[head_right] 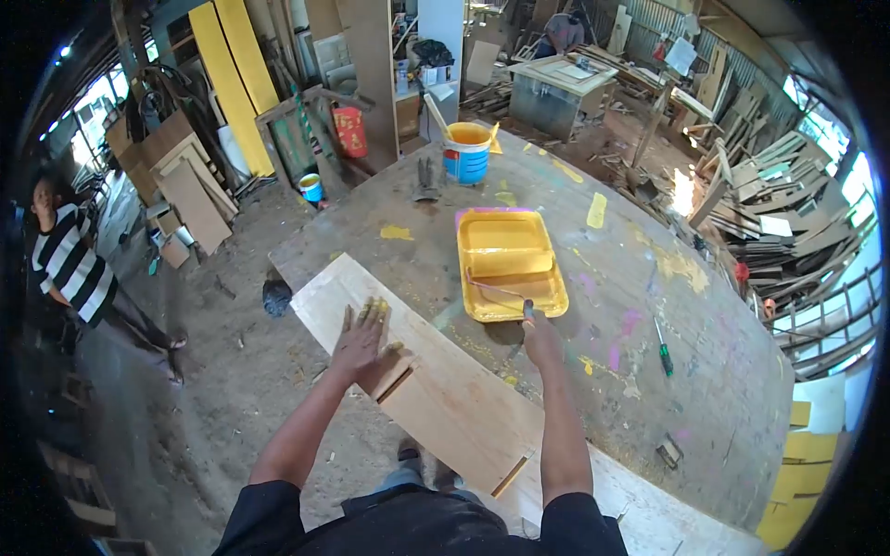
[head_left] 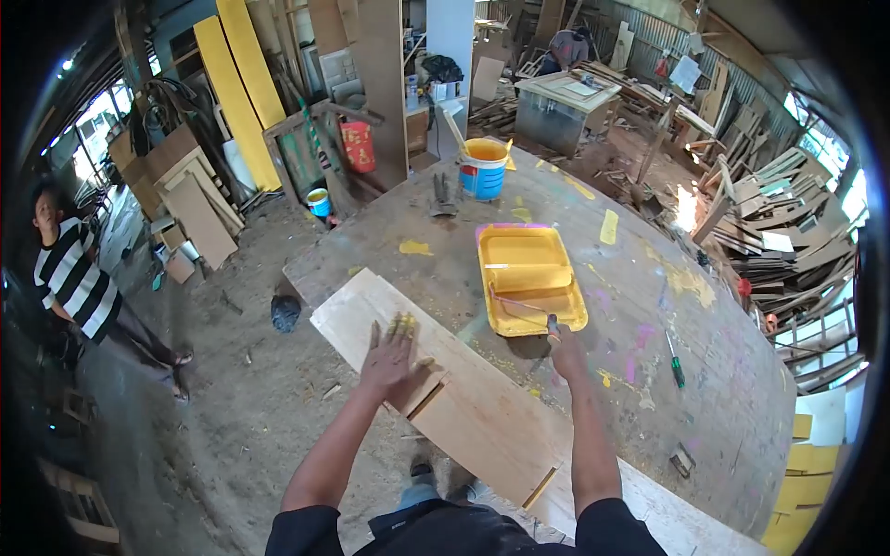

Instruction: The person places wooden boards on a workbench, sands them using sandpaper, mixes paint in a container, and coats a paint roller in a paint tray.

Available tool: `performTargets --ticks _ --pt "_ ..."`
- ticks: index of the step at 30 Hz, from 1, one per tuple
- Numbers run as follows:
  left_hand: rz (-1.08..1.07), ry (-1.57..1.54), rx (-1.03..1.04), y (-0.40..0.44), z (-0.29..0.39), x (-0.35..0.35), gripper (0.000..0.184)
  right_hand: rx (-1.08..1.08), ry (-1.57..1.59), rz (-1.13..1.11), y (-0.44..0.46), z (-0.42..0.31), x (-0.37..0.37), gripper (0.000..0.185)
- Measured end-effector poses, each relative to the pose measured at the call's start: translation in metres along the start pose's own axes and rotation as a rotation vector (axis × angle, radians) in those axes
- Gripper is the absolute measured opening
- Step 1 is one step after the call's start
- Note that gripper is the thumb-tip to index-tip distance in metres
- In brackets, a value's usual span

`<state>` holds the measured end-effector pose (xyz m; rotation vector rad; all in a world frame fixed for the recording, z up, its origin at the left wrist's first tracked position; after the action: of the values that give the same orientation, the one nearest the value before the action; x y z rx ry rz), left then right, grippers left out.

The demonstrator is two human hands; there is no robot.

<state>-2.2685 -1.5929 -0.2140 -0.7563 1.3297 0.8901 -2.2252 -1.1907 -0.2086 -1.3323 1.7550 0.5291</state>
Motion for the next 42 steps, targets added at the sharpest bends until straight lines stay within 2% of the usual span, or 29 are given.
performTargets --ticks 3,5,6,7,8,9,10,11,13,14,15,16,17,18,20,22,23,24,26,28,30,33,35,37,38,39,40,41,42 --pt "0.056 -0.002 -0.14 0.01 -0.048 -0.025 0.097 -0.094 0.119 0.069 -0.04 -0.002 -0.02 0.044" --pt "0.084 0.004 -0.192 0.016 -0.076 -0.035 0.097 -0.073 0.086 0.076 -0.068 0.015 -0.022 0.05" --pt "0.048 -0.025 -0.32 0.019 -0.099 -0.035 0.094 -0.072 0.081 0.078 -0.07 0.014 -0.021 0.05" --pt "0.008 -0.048 -0.441 0.018 -0.116 -0.033 0.092 -0.001 -0.004 0.014 -0.074 0.02 -0.011 0.052" --pt "0.003 -0.044 -0.43 0.02 -0.12 -0.033 0.092 0.074 -0.084 -0.05 -0.079 0.029 -0.003 0.053" --pt "0.022 -0.051 -0.563 0.019 -0.134 -0.032 0.092 0.082 -0.076 -0.044 -0.07 0.036 0.006 0.053" --pt "0.048 -0.057 -0.693 0.02 -0.145 -0.032 0.092 0.075 -0.077 -0.015 -0.047 0.045 0.02 0.053" --pt "0.21 -0.018 -0.686 0.019 -0.135 -0.037 0.091 0.068 -0.079 0.011 -0.034 0.049 0.025 0.052" --pt "0.132 -0.242 -0.484 0.036 -0.095 -0.012 0.086 0.07 -0.017 0.017 -0.024 0.032 0.015 0.051" --pt "0.107 -0.211 -0.247 0.039 -0.059 0.008 0.078 0.062 0.034 0.015 -0.02 0.022 0.013 0.051" --pt "0.059 -0.302 -0.095 0.037 -0.016 0.006 0.072 0.052 0.037 0.017 -0.021 0.025 0.013 0.051" --pt "-0.113 -0.292 0.027 0.036 0.031 -0.01 0.066 -0.033 0.078 0.068 -0.023 0.033 0.009 0.05" --pt "0.218 -0.142 0.224 0.021 0.064 -0.021 0.07 -0.119 0.118 0.117 -0.025 0.034 0.009 0.049" --pt "0.29 -0.01 0.212 0.018 0.081 -0.032 0.08 -0.1 0.125 0.098 -0.042 0.03 0.003 0.048" --pt "0.097 0.044 0.129 0.027 0.064 -0.025 0.088 -0.093 0.12 0.062 -0.056 0.026 0.0 0.048" --pt "0.076 0.037 0.034 0.037 0.023 -0.029 0.087 0.104 -0.015 -0.012 -0.054 0.059 0.011 0.048" --pt "0.068 0.044 -0.042 0.042 -0.006 -0.034 0.086 0.102 -0.013 -0.017 -0.045 0.063 0.02 0.048" --pt "0.172 0.022 -0.107 0.042 -0.032 -0.044 0.086 0.109 0.031 -0.009 -0.029 0.066 0.029 0.049" --pt "0.105 -0.251 -0.32 0.044 -0.091 -0.041 0.09 0.109 0.088 0.015 -0.013 0.058 0.026 0.05" --pt "-0.137 -0.41 -0.533 0.033 -0.129 -0.044 0.091 0.03 0.045 0.054 -0.01 0.03 0.011 0.052" --pt "0.2 -0.177 -0.654 0.028 -0.19 -0.012 0.093 -0.001 0.07 0.087 -0.021 0.034 0.002 0.052" --pt "0.205 -0.212 -0.664 -0.023 -0.161 -0.054 0.094 0.018 0.065 0.083 -0.058 0.03 -0.017 0.05" --pt "0.205 -0.185 -0.663 -0.05 -0.145 -0.031 0.093 0.073 0.036 0.036 -0.072 0.027 -0.016 0.048" --pt "0.461 -0.385 -0.662 -0.066 -0.135 -0.018 0.091 0.134 -0.064 0.021 -0.06 0.026 -0.007 0.05" --pt "0.451 -0.388 -0.677 -0.065 -0.13 -0.008 0.091 0.032 -0.026 0.109 -0.029 0.04 0.009 0.051" --pt "0.591 -0.46 -0.667 -0.067 -0.125 -0.013 0.09 -0.071 0.012 0.189 -0.005 0.056 0.023 0.052" --pt "0.73 -0.524 -0.658 -0.076 -0.121 -0.02 0.089 -0.095 0.112 0.164 0.006 0.045 0.02 0.052" --pt "0.718 -0.518 -0.682 -0.078 -0.119 -0.022 0.089 -0.118 0.215 0.141 0.02 0.027 0.017 0.053" --pt "0.698 -0.759 -0.727 -0.077 -0.123 -0.017 0.088 -0.121 0.21 0.12 0.023 0.026 0.018 0.053"
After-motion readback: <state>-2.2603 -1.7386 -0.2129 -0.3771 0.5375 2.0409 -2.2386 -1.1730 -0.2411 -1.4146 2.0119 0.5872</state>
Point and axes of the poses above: each hand's wrist, its own y-axis towards the middle knuckle, its own x-axis out of the palm, z = x × y, the point moved 9 cm from there along y, towards the middle knuckle, and after that the axes turned 2 degrees about -z, right-handed, at the moved point
